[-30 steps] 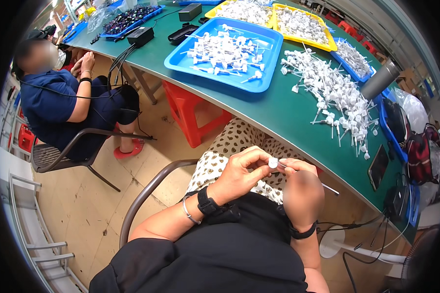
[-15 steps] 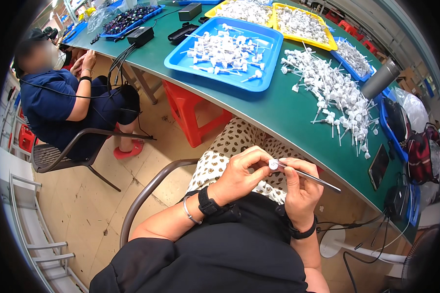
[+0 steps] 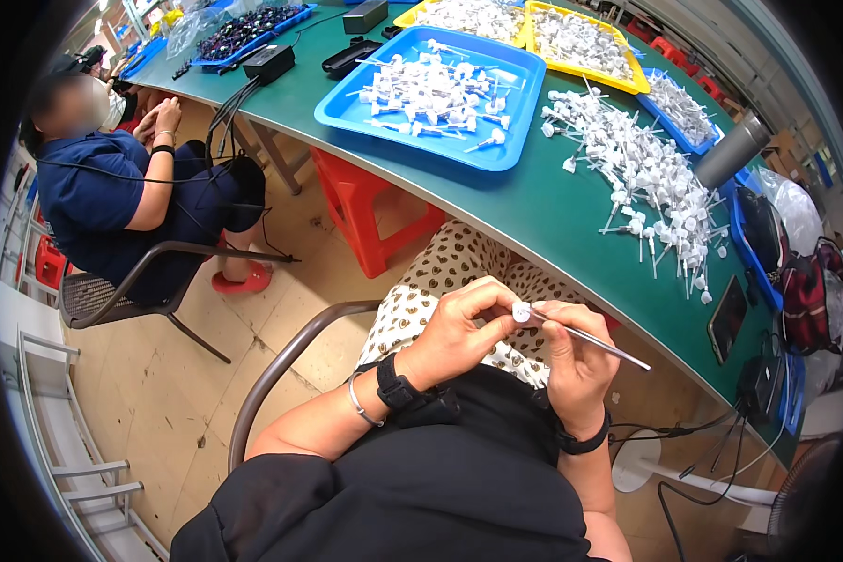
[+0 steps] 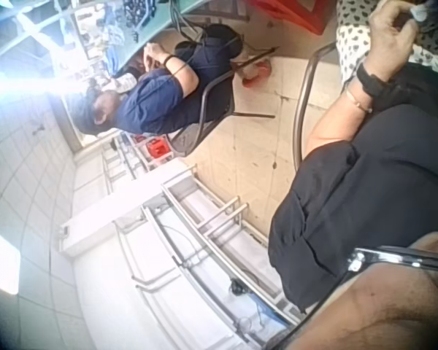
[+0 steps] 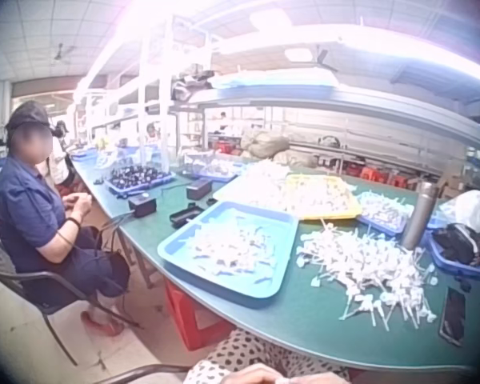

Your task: The person uses tweezers to pick up small white plastic components from a green table and carefully inserts a thin metal pin into each one. They then place the assembled units into a blue tray. The process is repeated continuously with multiple components.

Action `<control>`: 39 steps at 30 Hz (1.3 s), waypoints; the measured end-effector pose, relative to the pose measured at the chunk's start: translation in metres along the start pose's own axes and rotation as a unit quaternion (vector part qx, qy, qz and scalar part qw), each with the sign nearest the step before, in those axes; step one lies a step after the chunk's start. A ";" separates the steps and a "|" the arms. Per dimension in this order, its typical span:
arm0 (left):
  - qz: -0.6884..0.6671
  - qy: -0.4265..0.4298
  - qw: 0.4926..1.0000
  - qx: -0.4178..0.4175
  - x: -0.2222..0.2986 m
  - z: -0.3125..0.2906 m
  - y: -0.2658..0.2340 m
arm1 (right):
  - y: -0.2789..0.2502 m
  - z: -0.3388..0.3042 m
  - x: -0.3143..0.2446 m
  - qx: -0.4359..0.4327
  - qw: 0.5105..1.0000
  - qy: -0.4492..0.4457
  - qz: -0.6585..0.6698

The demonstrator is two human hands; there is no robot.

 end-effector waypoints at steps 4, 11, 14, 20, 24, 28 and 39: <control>0.005 0.002 1.000 -0.008 -0.003 0.000 0.001 | -0.002 -0.003 0.006 0.022 1.000 0.012 0.010; -0.006 -0.005 1.000 -0.011 -0.004 0.000 0.001 | -0.004 -0.003 0.008 0.014 1.000 0.021 0.015; -0.015 -0.017 1.000 -0.019 -0.006 0.000 0.002 | -0.005 -0.002 0.009 0.017 0.999 0.026 0.027; -0.036 -0.036 0.998 -0.033 -0.011 0.000 0.004 | -0.006 0.000 0.009 0.007 0.999 0.026 0.025; -0.065 -0.051 0.996 -0.039 -0.013 0.000 0.006 | -0.007 -0.001 0.010 0.012 0.998 0.048 0.047; -0.081 -0.054 0.994 -0.046 -0.016 0.000 0.007 | -0.009 -0.001 0.011 0.012 0.996 0.075 0.056; -0.102 -0.055 0.992 -0.043 -0.015 -0.001 0.008 | -0.008 -0.001 0.012 0.016 0.989 0.094 0.115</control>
Point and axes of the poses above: each hand's wrist, its own z-axis towards the middle knuckle, its own y-axis out of the palm, x = y × z, the point moved 6 cm from there along z, towards the middle knuckle, and after that the axes turned 13 degrees about z, right-handed, at the moved point
